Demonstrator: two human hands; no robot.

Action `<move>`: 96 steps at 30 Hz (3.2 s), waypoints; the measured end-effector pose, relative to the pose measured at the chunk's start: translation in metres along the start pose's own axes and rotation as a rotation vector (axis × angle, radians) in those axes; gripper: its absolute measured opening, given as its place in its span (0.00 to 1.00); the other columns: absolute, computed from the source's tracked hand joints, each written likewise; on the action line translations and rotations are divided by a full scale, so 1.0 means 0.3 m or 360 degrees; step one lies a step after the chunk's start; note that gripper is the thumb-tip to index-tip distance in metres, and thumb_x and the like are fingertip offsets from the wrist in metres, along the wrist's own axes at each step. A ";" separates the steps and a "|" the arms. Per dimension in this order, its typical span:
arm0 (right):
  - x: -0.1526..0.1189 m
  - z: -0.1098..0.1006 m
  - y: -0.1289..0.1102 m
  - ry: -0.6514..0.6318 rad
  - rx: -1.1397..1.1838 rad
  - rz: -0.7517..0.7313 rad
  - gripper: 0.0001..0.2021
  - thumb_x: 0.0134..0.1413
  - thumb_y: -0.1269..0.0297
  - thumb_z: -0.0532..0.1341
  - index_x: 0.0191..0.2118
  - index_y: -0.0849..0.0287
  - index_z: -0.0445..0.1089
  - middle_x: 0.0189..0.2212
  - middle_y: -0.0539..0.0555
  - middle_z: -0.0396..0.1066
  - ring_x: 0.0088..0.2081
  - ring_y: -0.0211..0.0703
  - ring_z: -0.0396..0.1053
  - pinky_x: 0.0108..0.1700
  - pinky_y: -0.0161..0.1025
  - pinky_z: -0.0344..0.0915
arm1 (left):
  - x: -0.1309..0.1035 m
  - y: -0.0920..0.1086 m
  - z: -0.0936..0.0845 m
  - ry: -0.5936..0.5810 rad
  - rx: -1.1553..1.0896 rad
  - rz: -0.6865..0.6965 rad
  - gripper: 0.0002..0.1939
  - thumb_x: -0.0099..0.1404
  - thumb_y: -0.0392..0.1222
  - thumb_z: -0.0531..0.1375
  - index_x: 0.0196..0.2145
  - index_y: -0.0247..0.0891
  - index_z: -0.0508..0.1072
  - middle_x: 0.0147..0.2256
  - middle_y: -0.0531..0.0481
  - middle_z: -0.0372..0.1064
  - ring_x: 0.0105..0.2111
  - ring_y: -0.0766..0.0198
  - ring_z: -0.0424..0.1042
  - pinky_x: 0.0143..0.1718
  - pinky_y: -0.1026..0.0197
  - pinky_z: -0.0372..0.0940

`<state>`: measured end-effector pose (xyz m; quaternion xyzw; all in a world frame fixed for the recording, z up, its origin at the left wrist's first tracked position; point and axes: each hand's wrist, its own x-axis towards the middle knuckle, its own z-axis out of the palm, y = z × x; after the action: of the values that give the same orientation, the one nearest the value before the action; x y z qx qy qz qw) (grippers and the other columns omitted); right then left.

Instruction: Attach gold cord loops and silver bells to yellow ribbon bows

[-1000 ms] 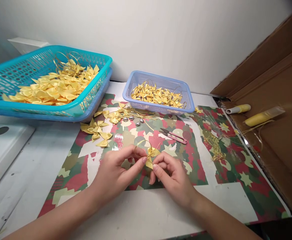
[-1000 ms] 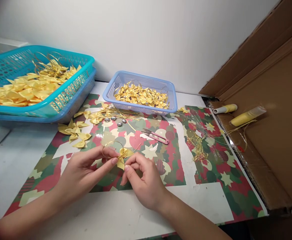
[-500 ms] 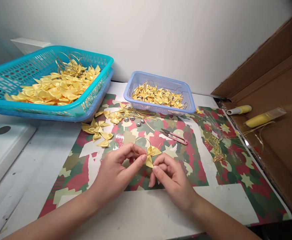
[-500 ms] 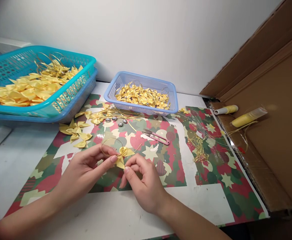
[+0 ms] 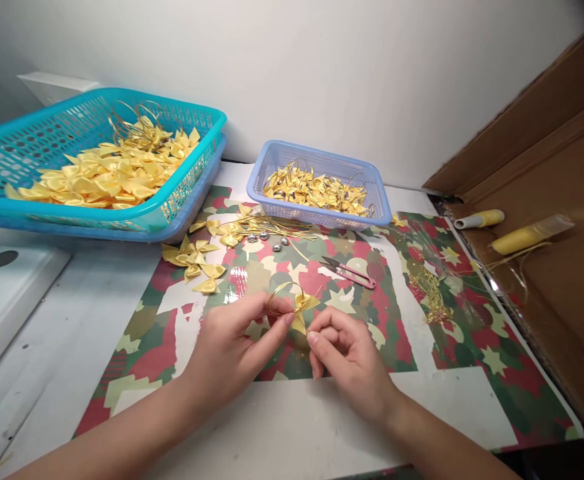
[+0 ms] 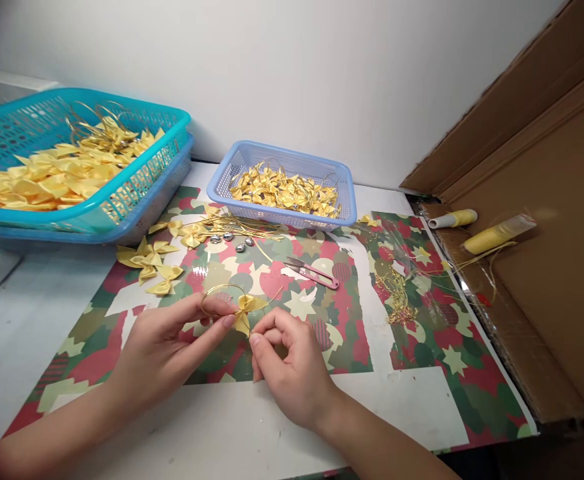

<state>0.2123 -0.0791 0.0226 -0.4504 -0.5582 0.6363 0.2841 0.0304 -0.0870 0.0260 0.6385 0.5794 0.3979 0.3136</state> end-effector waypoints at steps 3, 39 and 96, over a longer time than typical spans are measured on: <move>-0.001 0.001 0.002 0.0008 0.0020 0.0024 0.10 0.61 0.60 0.56 0.30 0.58 0.61 0.15 0.44 0.63 0.19 0.32 0.59 0.25 0.32 0.56 | -0.004 -0.005 0.004 0.0022 0.0042 0.0051 0.04 0.62 0.40 0.59 0.32 0.40 0.74 0.27 0.52 0.75 0.25 0.66 0.71 0.26 0.67 0.66; -0.008 0.027 0.024 0.0018 0.0311 -0.0066 0.10 0.63 0.57 0.56 0.34 0.57 0.61 0.18 0.46 0.69 0.22 0.33 0.62 0.30 0.33 0.58 | 0.004 0.004 0.010 -0.0104 -0.0471 -0.0263 0.06 0.60 0.43 0.62 0.32 0.38 0.74 0.30 0.50 0.74 0.29 0.65 0.74 0.28 0.66 0.70; -0.018 0.054 0.032 0.0062 0.0235 -0.0227 0.10 0.64 0.57 0.54 0.34 0.57 0.61 0.21 0.49 0.69 0.26 0.37 0.68 0.33 0.37 0.65 | -0.006 0.024 0.011 0.0014 -0.0426 -0.0177 0.07 0.60 0.43 0.61 0.28 0.38 0.73 0.26 0.51 0.72 0.27 0.65 0.71 0.27 0.65 0.67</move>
<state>0.2014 -0.0932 0.0141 -0.3996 -0.5349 0.6449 0.3720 0.0369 -0.0896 0.0304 0.5561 0.5570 0.4564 0.4150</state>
